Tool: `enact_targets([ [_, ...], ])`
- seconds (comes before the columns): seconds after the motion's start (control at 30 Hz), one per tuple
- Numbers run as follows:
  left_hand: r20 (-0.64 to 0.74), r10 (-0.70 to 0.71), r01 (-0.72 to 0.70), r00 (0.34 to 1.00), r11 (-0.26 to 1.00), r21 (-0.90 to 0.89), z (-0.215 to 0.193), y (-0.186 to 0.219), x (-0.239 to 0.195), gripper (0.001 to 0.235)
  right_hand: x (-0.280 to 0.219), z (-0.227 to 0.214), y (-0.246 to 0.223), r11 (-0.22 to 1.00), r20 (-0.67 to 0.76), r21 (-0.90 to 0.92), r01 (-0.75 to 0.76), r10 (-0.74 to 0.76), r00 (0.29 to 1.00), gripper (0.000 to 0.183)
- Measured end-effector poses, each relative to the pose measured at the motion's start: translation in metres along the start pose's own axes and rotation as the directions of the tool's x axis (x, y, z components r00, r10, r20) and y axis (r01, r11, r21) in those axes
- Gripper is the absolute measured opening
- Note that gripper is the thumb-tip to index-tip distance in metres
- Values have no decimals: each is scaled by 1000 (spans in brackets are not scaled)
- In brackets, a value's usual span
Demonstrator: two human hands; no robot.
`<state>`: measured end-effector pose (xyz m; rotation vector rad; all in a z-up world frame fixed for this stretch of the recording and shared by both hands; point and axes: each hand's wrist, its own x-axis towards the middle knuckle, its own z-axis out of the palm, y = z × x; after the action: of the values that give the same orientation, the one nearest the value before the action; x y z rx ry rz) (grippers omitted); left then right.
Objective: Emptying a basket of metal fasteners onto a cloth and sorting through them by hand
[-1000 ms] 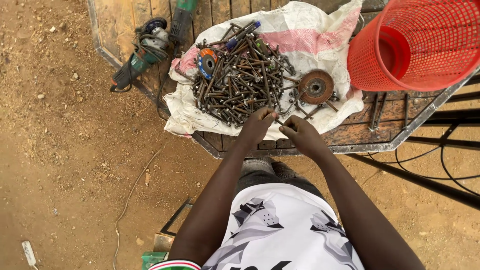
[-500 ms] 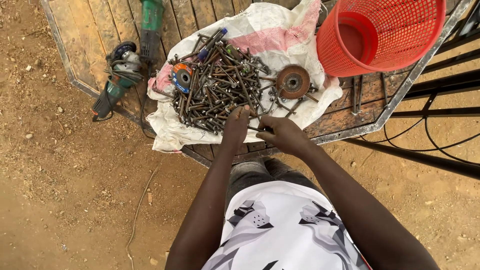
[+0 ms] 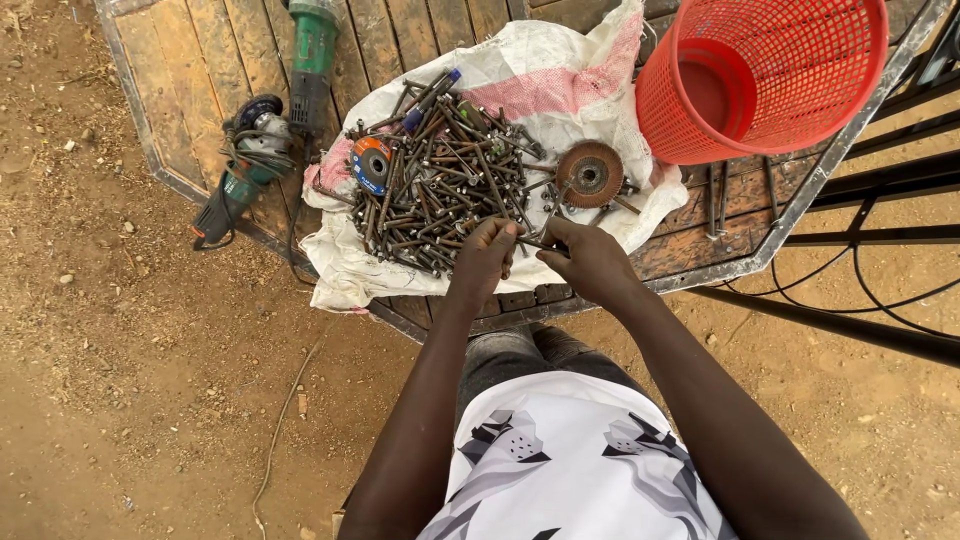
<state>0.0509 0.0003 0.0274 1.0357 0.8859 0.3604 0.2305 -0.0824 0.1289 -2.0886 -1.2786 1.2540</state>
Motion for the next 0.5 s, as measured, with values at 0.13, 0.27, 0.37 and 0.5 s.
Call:
enact_targets([
  [0.13,-18,-90,90,996,996,19,-5,-15,0,41,-3,9,-11,998,89,26,62,-64,994,8],
  [0.27,-38,-97,97,995,995,-6,-6,-5,-2,40,2,6,0,998,51,26,48,-50,997,8],
  [0.37,-9,-161,161,987,987,-28,-7,-4,-5,38,-3,10,-3,997,67,67,37,-41,997,8],
  [0.5,-14,-237,235,971,969,-69,-12,-12,-2,47,-1,19,1,996,94,82,45,-53,994,11],
])
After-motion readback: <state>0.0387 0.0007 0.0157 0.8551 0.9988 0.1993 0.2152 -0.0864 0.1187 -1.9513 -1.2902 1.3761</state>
